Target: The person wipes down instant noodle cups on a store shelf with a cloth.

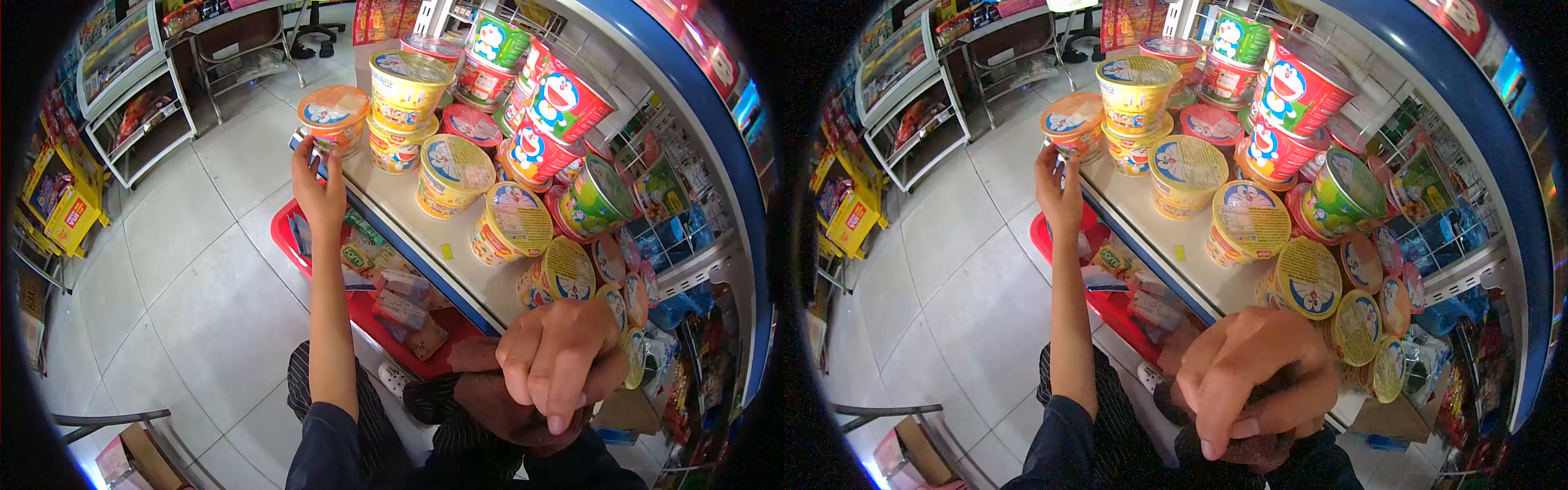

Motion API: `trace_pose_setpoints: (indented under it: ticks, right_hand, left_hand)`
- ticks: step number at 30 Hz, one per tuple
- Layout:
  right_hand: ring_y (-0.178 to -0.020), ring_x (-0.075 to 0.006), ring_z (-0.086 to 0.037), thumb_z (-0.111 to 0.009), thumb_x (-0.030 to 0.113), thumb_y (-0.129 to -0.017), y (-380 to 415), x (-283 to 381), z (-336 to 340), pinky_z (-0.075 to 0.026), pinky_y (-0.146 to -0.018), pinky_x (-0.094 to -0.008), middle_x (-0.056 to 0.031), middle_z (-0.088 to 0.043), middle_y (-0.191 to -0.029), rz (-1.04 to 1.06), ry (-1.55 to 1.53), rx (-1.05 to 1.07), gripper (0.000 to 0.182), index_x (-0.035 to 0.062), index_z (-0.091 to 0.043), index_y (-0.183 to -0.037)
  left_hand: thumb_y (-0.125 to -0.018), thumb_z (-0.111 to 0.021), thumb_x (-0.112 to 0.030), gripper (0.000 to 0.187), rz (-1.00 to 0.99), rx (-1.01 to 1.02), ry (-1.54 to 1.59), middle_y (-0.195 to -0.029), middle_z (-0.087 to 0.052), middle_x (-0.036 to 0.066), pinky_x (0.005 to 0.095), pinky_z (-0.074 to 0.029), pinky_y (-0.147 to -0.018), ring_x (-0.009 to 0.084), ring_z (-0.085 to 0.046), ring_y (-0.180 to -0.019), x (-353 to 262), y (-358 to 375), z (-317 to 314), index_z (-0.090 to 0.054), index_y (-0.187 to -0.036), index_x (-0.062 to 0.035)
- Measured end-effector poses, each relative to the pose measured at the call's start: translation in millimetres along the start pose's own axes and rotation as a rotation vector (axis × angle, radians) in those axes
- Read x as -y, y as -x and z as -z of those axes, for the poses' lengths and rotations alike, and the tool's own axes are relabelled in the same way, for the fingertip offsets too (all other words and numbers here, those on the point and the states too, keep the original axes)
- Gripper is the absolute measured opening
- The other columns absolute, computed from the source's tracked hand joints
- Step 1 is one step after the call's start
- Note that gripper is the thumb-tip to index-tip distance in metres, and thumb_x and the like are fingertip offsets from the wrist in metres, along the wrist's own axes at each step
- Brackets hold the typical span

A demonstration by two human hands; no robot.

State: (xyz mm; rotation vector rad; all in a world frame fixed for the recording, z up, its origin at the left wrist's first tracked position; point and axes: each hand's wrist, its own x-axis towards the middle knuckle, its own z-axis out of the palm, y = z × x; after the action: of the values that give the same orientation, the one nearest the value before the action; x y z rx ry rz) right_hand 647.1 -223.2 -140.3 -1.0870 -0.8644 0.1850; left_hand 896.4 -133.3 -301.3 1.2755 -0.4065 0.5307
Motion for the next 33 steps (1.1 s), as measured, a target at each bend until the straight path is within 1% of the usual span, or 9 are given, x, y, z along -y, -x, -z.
trace_pose_setpoints:
  ticks: [3, 6, 12, 15, 18, 21, 27, 29, 33]
  right_hand:
    - [-0.050, -0.0183, -0.050, -0.055, -0.003, -0.068, 1.1, -5.0, 3.4, -0.038, -0.045, -0.0259, -0.0105, -0.056, -0.060, -0.021, 0.018, -0.043, 0.013, -0.0089, -0.061, -0.079]
    - [-0.052, -0.0176, -0.051, -0.058, 0.000, -0.069, -0.7, -6.4, 12.9, -0.038, -0.045, -0.0255, -0.0096, -0.055, -0.061, -0.054, 0.028, 0.049, 0.016, -0.0089, -0.060, -0.082]
    - [-0.052, -0.0172, -0.050, -0.061, 0.005, -0.070, 1.0, -10.4, 19.0, -0.039, -0.046, -0.0247, -0.0096, -0.055, -0.061, -0.047, 0.018, -0.009, 0.018, -0.0090, -0.060, -0.082]
    - [-0.051, -0.0176, -0.049, -0.059, 0.006, -0.071, 3.2, -13.9, 15.9, -0.037, -0.045, -0.0249, -0.0113, -0.055, -0.061, -0.053, 0.025, -0.116, 0.017, -0.0092, -0.060, -0.080]
    - [-0.049, -0.0181, -0.049, -0.058, 0.006, -0.071, 3.6, -12.2, 12.5, -0.036, -0.045, -0.0264, -0.0122, -0.056, -0.060, -0.119, 0.031, -0.238, 0.017, -0.0093, -0.059, -0.078]
    - [-0.048, -0.0185, -0.048, -0.058, 0.006, -0.071, 4.1, -11.8, 10.9, -0.036, -0.045, -0.0279, -0.0119, -0.055, -0.058, -0.141, 0.050, -0.278, 0.016, -0.0090, -0.059, -0.076]
    - [-0.048, -0.0186, -0.048, -0.053, 0.000, -0.070, -1.6, -24.5, 19.9, -0.037, -0.045, -0.0283, -0.0099, -0.055, -0.056, 0.025, 0.132, -0.100, 0.007, -0.0044, -0.058, -0.069]
    - [-0.046, -0.0178, -0.046, -0.050, 0.000, -0.071, -0.5, -30.1, 19.0, -0.036, -0.046, -0.0282, -0.0091, -0.055, -0.056, 0.106, 0.130, -0.242, 0.007, -0.0027, -0.057, -0.069]
    - [-0.044, -0.0145, -0.039, -0.043, 0.007, -0.078, 0.1, -41.4, 19.9, -0.034, -0.045, -0.0276, -0.0076, -0.048, -0.051, 0.223, 0.217, -0.531, 0.014, -0.0005, -0.050, -0.069]
  left_hand:
    - [-0.083, -0.048, -0.002, 0.022, 0.042, 0.039, 0.008, -0.117, -0.052, 0.015, 0.0283, -0.040, -0.087, 0.0189, -0.050, -0.106, 5.5, -4.4, 3.4, -0.049, -0.103, 0.0040]
    - [-0.080, -0.044, -0.001, 0.021, 0.000, 0.167, -0.010, -0.115, -0.055, 0.014, 0.0276, -0.039, -0.085, 0.0163, -0.052, -0.101, 15.6, -10.1, 8.5, -0.052, -0.099, 0.0025]
    - [-0.079, -0.048, -0.006, 0.019, 0.122, 0.170, -0.086, -0.112, -0.058, 0.012, 0.0262, -0.038, -0.084, 0.0149, -0.053, -0.092, 12.2, -3.5, 1.6, -0.057, -0.094, 0.0007]
    - [-0.076, -0.052, -0.009, 0.022, 0.077, 0.172, -0.133, -0.123, -0.049, 0.014, 0.0331, -0.034, -0.092, 0.0216, -0.047, -0.107, -19.6, -4.5, -2.8, -0.060, -0.096, -0.0032]
    - [-0.073, -0.057, -0.011, 0.027, -0.399, 0.186, -0.391, -0.134, -0.034, 0.018, 0.0421, -0.024, -0.100, 0.0326, -0.030, -0.123, -32.4, 1.1, -22.4, -0.064, -0.099, -0.0125]
    - [-0.070, -0.060, -0.013, 0.030, -0.459, 0.299, -0.295, -0.139, -0.022, 0.022, 0.0469, -0.015, -0.104, 0.0408, -0.014, -0.129, -54.1, 9.7, -36.7, -0.067, -0.098, -0.0222]
    - [-0.070, -0.059, -0.013, 0.037, -0.409, 0.322, -0.371, -0.136, -0.022, 0.027, 0.0448, -0.016, -0.104, 0.0403, -0.016, -0.129, -47.2, 0.2, -42.8, -0.065, -0.104, -0.0262]
    - [-0.070, -0.058, -0.012, 0.038, -0.299, 0.318, -0.203, -0.134, -0.029, 0.023, 0.0433, -0.019, -0.103, 0.0379, -0.023, -0.126, -40.5, 8.6, -51.2, -0.064, -0.105, -0.0245]
    - [-0.070, -0.057, -0.012, 0.037, -0.439, 0.289, -0.349, -0.131, -0.035, 0.016, 0.0424, -0.024, -0.099, 0.0336, -0.031, -0.117, -42.9, 6.0, -48.6, -0.065, -0.104, -0.0229]
